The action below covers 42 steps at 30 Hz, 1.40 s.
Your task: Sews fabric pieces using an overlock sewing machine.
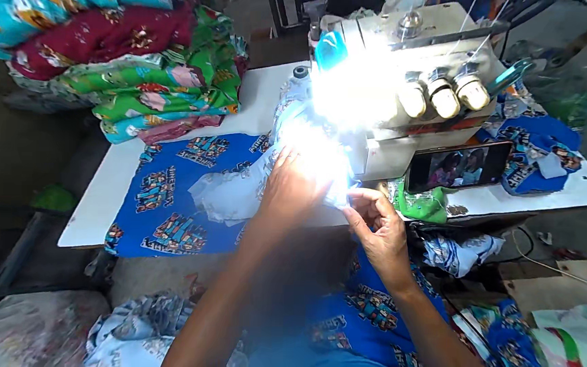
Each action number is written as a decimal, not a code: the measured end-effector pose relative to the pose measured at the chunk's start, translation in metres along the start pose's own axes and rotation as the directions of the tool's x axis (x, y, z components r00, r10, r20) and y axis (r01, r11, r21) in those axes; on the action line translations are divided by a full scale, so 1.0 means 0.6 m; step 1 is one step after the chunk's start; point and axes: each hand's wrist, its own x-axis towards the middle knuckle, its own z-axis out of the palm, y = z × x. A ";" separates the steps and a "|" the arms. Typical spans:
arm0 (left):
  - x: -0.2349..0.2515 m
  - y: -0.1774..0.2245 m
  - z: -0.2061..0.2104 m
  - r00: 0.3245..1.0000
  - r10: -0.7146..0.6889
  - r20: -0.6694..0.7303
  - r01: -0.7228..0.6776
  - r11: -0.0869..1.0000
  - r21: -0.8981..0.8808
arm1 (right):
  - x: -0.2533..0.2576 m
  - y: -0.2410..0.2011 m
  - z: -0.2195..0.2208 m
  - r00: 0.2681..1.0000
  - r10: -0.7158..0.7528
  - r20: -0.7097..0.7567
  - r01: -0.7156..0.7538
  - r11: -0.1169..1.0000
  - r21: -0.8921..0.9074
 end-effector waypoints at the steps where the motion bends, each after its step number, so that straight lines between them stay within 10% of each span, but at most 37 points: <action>1: 0.012 -0.010 0.002 1.000 0.002 0.019 -0.002 1.000 0.006 | 0.010 0.000 0.002 0.999 -0.032 -0.003 0.032 0.997 -0.065; 7: 0.079 -0.069 0.004 0.989 -0.038 0.140 0.031 0.998 0.054 | 0.065 -0.022 0.012 0.963 -0.260 0.072 0.248 0.751 -0.612; 16: 0.132 -0.107 -0.007 0.900 -0.391 0.194 0.417 0.902 -0.113 | 0.032 -0.002 0.011 0.971 -0.194 0.143 0.237 0.665 -0.708; 20: 0.118 -0.124 0.011 0.830 -0.537 0.150 0.524 0.658 -0.541 | 0.016 0.002 0.008 0.969 -0.163 0.188 0.247 0.708 -0.662; 27: 0.054 -0.094 0.011 0.684 -0.724 0.090 0.507 0.384 -0.772 | -0.002 0.003 0.020 0.952 -0.119 0.284 0.249 0.837 -0.486; 37: -0.100 0.031 0.028 0.712 -0.700 0.054 0.400 0.342 -0.850 | 0.021 -0.007 0.039 0.939 -0.030 0.344 0.006 0.997 0.073; 40: -0.131 0.077 0.036 0.817 -0.554 0.163 0.386 0.314 -0.867 | 0.039 0.003 0.023 0.988 0.055 0.145 -0.080 0.982 0.169; 42: -0.150 0.081 0.033 0.891 -0.448 0.079 0.331 0.519 -0.788 | 0.059 0.021 0.003 0.994 0.096 -0.060 -0.086 0.984 0.156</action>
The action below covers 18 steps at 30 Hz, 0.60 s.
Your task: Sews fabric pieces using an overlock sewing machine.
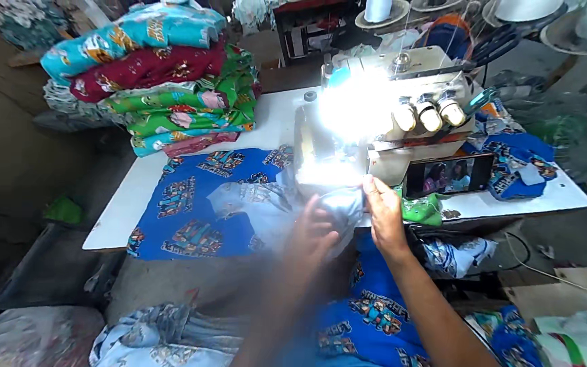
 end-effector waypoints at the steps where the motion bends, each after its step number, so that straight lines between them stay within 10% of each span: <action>1: -0.005 0.002 -0.006 0.998 0.068 -0.017 -0.067 0.994 0.090 | 0.010 0.004 -0.012 0.998 -0.011 -0.064 0.009 0.999 -0.033; 13: 0.021 0.036 -0.008 0.977 0.127 0.172 -0.128 0.992 -0.005 | -0.089 -0.053 -0.031 0.939 -0.314 0.138 0.325 0.943 -0.069; 18: 0.013 0.021 -0.010 0.955 0.268 0.130 -0.277 0.959 0.060 | -0.100 -0.053 -0.051 0.982 -0.078 0.170 0.096 0.990 -0.101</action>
